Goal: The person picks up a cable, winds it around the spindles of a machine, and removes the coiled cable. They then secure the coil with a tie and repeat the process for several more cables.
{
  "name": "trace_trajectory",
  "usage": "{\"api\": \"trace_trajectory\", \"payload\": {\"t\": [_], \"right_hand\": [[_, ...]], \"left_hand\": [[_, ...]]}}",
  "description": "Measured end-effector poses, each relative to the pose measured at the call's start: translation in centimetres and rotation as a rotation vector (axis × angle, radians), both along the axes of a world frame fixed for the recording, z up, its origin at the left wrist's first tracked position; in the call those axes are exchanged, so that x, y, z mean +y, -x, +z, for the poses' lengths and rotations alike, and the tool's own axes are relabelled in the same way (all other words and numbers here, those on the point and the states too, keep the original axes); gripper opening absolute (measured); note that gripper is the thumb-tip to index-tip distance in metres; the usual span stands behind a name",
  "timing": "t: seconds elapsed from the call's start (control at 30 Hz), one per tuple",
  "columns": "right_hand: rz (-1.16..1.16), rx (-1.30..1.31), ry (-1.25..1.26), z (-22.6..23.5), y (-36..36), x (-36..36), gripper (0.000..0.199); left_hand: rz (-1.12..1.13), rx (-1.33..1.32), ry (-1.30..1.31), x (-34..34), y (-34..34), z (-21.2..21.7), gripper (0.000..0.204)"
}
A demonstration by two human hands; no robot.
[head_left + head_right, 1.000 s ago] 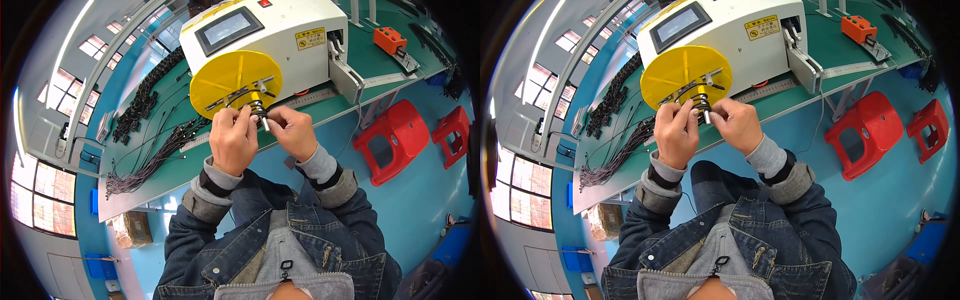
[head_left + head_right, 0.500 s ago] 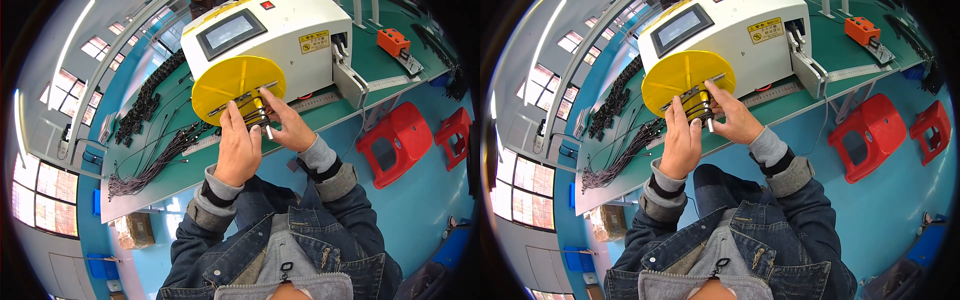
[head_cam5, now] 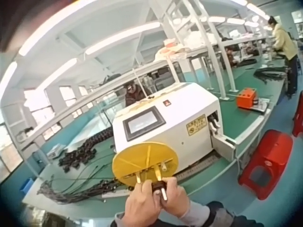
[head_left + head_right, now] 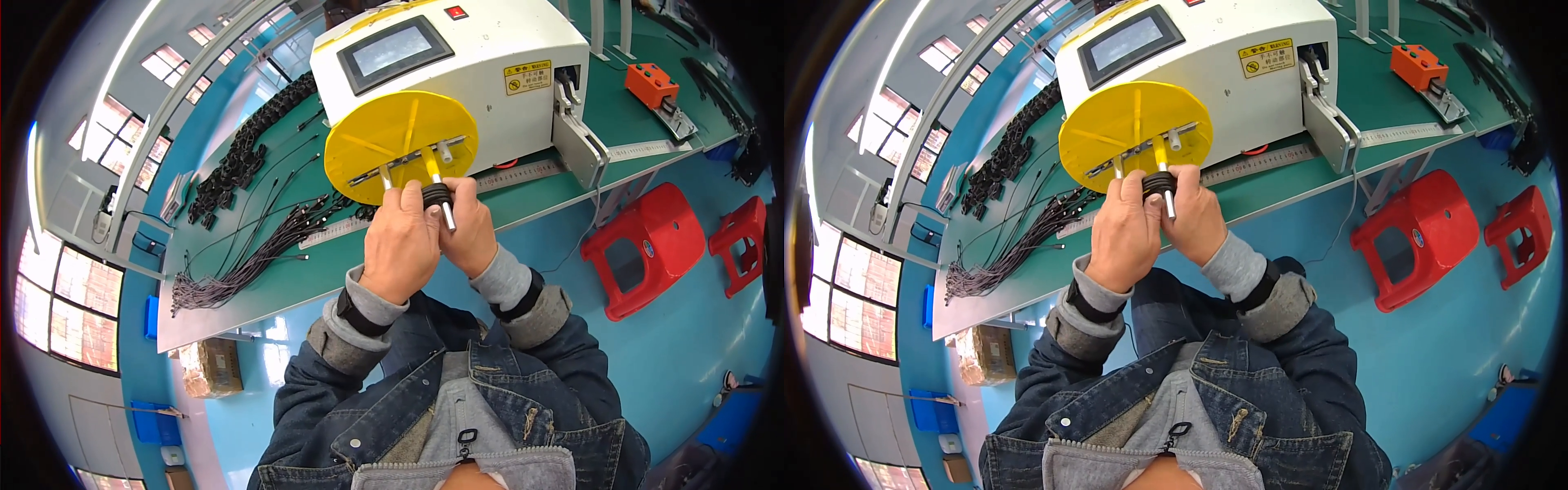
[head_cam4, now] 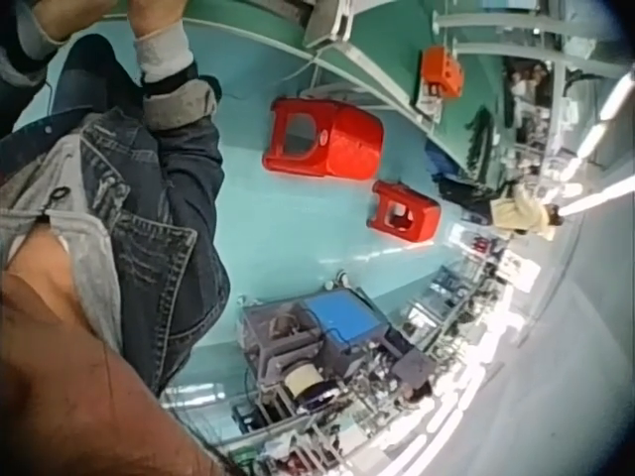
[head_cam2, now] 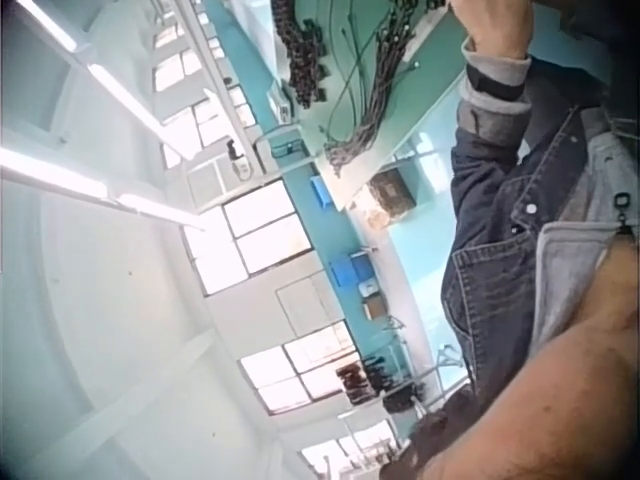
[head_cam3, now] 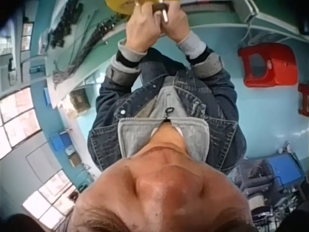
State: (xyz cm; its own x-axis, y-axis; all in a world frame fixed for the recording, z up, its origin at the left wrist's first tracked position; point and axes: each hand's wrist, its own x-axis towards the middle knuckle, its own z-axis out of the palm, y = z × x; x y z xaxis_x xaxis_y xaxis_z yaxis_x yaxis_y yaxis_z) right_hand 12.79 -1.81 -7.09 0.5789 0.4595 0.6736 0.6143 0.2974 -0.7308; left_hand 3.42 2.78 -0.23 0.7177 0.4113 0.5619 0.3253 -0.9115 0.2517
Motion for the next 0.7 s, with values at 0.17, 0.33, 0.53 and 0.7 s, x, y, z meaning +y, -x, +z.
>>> {"api": "trace_trajectory", "payload": {"t": [0.17, 0.33, 0.53, 0.7], "right_hand": [[0.008, 0.007, 0.096, 0.4, 0.4, -1.1, 0.025], [0.028, -0.027, 0.198, -0.7, 2.8, -5.0, 0.023], [0.112, -0.098, 0.475, -7.0, 4.0, -6.9, 0.021], [0.235, -0.177, 0.34, -8.9, 5.0, -7.2, 0.02]], "left_hand": [[-0.06, 0.118, -0.051, 0.0, 0.4, 0.6, 0.019], [-0.032, 0.171, -0.001, -5.1, 3.6, -1.0, 0.019], [-0.162, 0.124, 0.106, -5.0, 6.4, -7.1, 0.03], [-0.406, -0.069, 1.381, -2.6, 7.3, -11.6, 0.041]]}}
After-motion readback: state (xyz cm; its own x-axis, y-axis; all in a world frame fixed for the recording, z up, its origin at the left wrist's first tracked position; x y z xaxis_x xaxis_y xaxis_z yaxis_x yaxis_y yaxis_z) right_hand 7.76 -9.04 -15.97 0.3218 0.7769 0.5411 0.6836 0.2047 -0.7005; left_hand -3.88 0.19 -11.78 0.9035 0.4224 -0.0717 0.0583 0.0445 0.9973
